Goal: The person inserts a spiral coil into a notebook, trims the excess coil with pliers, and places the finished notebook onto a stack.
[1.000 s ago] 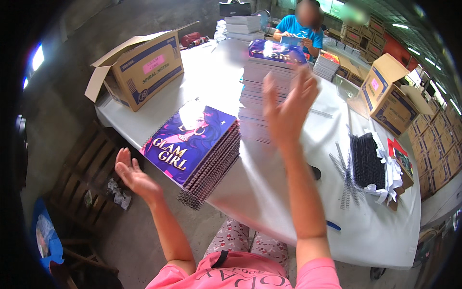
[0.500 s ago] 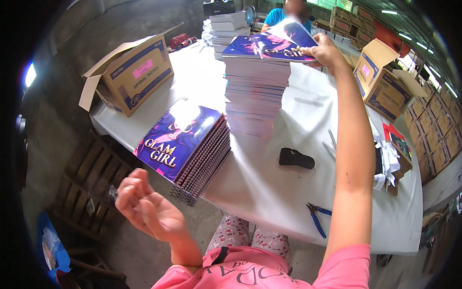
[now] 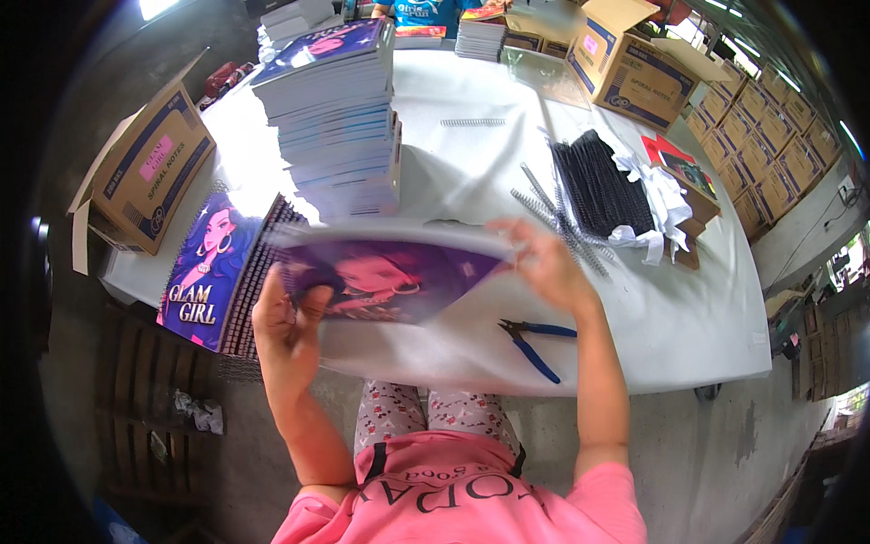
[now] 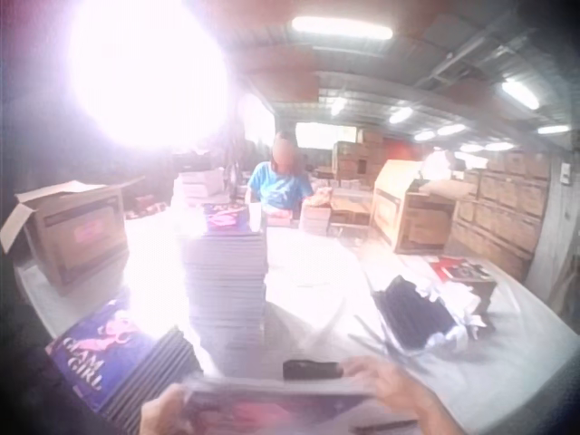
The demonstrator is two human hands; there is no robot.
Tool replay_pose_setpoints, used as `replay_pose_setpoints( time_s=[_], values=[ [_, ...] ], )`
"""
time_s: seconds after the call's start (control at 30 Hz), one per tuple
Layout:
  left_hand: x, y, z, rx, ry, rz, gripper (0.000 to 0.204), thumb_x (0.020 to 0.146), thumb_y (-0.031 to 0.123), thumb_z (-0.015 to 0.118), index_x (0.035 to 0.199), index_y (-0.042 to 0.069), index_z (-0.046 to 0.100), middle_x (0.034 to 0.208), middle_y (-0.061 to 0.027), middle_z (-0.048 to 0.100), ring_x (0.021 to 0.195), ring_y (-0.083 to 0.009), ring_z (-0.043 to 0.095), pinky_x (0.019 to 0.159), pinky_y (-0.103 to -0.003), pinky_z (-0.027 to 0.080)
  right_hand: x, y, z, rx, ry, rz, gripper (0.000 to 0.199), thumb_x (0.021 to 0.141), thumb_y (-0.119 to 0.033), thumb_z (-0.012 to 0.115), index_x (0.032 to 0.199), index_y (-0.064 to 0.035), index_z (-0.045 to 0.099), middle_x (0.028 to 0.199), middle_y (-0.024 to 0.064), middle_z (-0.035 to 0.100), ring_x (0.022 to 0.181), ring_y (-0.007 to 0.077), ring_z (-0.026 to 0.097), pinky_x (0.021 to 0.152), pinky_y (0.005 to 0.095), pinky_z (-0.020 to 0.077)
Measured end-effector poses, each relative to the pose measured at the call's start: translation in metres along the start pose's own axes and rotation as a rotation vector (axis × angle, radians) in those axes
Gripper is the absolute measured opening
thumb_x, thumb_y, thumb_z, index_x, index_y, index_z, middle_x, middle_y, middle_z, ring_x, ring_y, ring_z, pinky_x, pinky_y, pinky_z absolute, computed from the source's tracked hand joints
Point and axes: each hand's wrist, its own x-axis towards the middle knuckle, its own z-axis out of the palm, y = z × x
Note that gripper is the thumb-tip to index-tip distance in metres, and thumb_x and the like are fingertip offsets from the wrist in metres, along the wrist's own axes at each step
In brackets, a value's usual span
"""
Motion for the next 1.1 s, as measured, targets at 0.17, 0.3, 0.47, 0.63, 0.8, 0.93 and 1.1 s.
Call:
replay_pose_setpoints(
  time_s=[0.17, 0.3, 0.47, 0.63, 0.8, 0.93, 1.1],
  values=[
    [-0.001, -0.002, 0.033, 0.877, -0.54, 0.357, 0.01, 0.079, 0.012, 0.062, 0.084, 0.009, 0.054, 0.079, -0.006, 0.051, 0.08, -0.0257, 0.052, 0.08, -0.037, 0.035, 0.02, 0.106, 0.002, -0.972, 0.42, 0.469, 0.032, 0.085, -0.024, 0.062, 0.114, -0.0102, 0.059, 0.113, 0.0117, 0.059, 0.106, 0.0275, 0.056, 0.089, 0.0411, 0.0433],
    [-0.01, -0.02, 0.046, 0.876, -0.439, 0.481, 0.025, 0.072, 0.03, 0.071, 0.074, 0.012, 0.053, 0.071, -0.0016, 0.048, 0.071, -0.0204, 0.049, 0.069, -0.034, 0.031, 0.035, 0.121, -0.011, -0.996, 0.334, 0.545, 0.027, 0.085, -0.021, 0.06, 0.109, -0.0089, 0.059, 0.099, 0.0094, 0.064, 0.1, 0.0253, 0.06, 0.086, 0.0417, 0.0438],
    [-0.008, -0.041, 0.052, 0.855, -0.154, 0.708, 0.034, 0.061, 0.037, 0.08, 0.071, 0.016, 0.054, 0.063, 0.0025, 0.043, 0.059, -0.016, 0.042, 0.063, -0.031, 0.028, 0.041, 0.1, -0.048, -1.164, 0.435, 0.286, 0.033, 0.084, -0.008, 0.055, 0.116, -0.0112, 0.057, 0.095, 0.0076, 0.065, 0.092, 0.0246, 0.061, 0.083, 0.0402, 0.0441],
    [-0.008, -0.052, 0.062, 0.899, -0.157, 0.715, 0.037, 0.063, 0.039, 0.079, 0.086, 0.017, 0.062, 0.066, 0.0035, 0.045, 0.063, -0.0142, 0.044, 0.07, -0.031, 0.029, 0.02, 0.043, -0.058, -0.829, 0.492, -0.003, 0.043, 0.087, -0.005, 0.051, 0.129, -0.0149, 0.051, 0.098, 0.0073, 0.06, 0.08, 0.0213, 0.059, 0.076, 0.0367, 0.0457],
    [-0.022, -0.049, 0.066, 0.938, -0.129, 0.642, 0.041, 0.064, 0.04, 0.079, 0.096, 0.019, 0.065, 0.071, 0.0054, 0.051, 0.069, -0.0124, 0.048, 0.08, -0.036, 0.027, -0.058, -0.048, -0.006, 0.332, 0.541, 0.248, 0.043, 0.091, -0.01, 0.051, 0.134, -0.0083, 0.046, 0.123, 0.0072, 0.057, 0.047, 0.0039, 0.047, 0.04, 0.0184, 0.039],
    [-0.029, -0.046, 0.064, 0.96, -0.073, 0.596, 0.037, 0.065, 0.039, 0.075, 0.096, 0.022, 0.066, 0.07, 0.0063, 0.048, 0.07, -0.0103, 0.05, 0.083, -0.039, 0.025, -0.082, -0.095, 0.065, 0.597, 0.335, 0.329, 0.065, 0.091, -0.007, 0.047, 0.147, -0.012, 0.016, 0.142, 0.0148, 0.037, 0.051, 0.0068, 0.052, 0.039, 0.0192, 0.0414],
    [-0.028, -0.043, 0.066, 0.918, -0.146, 0.602, 0.041, 0.064, 0.032, 0.076, 0.103, 0.021, 0.067, 0.071, 0.0067, 0.049, 0.067, -0.0101, 0.048, 0.077, -0.034, 0.027, -0.083, -0.092, 0.075, 0.713, 0.237, 0.26, 0.071, 0.093, -0.016, 0.048, 0.148, -0.0116, 0.003, 0.15, 0.0164, 0.021, 0.058, 0.0065, 0.053, 0.041, 0.017, 0.0405]
  ],
)
